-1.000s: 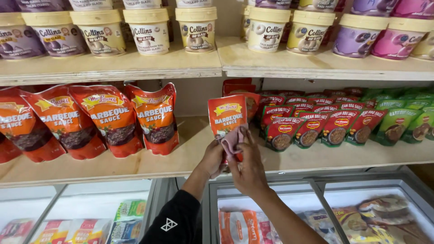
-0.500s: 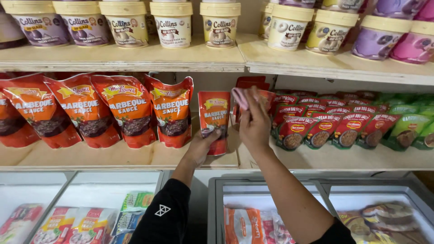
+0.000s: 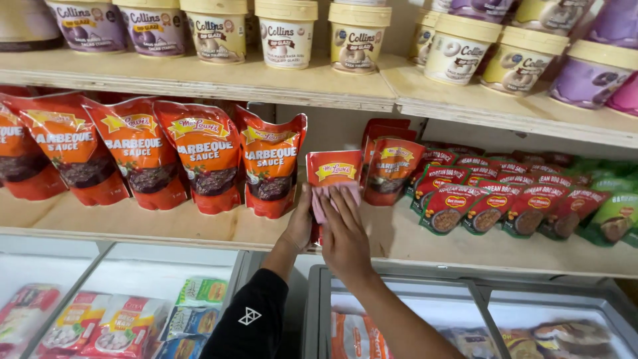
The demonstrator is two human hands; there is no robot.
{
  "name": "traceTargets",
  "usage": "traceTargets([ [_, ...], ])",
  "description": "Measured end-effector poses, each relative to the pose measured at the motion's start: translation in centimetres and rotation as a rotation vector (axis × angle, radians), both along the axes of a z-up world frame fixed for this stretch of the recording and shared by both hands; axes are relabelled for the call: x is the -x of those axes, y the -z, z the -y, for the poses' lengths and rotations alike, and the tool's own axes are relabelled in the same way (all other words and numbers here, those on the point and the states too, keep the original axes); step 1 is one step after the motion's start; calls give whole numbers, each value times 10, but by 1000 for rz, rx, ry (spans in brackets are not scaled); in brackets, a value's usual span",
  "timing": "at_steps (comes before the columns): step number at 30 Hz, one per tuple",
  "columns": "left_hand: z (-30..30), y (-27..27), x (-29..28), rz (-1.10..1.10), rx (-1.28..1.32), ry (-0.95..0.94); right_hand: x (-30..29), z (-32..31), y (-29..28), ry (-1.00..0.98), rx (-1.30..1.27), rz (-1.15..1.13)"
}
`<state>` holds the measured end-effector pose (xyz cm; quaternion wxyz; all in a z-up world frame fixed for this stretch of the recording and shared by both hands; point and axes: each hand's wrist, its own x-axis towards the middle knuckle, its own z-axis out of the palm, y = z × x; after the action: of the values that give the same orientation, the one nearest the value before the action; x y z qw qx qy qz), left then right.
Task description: The person is cleaning barbecue sauce packets and the shelf they are sitting on with a cloth.
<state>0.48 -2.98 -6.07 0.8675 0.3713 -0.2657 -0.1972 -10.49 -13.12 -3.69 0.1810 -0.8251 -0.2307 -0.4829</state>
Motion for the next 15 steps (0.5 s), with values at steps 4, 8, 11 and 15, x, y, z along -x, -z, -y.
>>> traceTargets([
  [4,2,20,-8,-19,63,87,22,8,35,-91,-66,-28],
  [8,9,13,-15,-43,2,106,6,36,27,-183,-270,74],
  [11,7,3,-3,-23,-166,-4,-16,32,-33,-331,-684,14],
  [15,5,19,2,30,-178,-13,-21,23,-44,-33,-271,306],
])
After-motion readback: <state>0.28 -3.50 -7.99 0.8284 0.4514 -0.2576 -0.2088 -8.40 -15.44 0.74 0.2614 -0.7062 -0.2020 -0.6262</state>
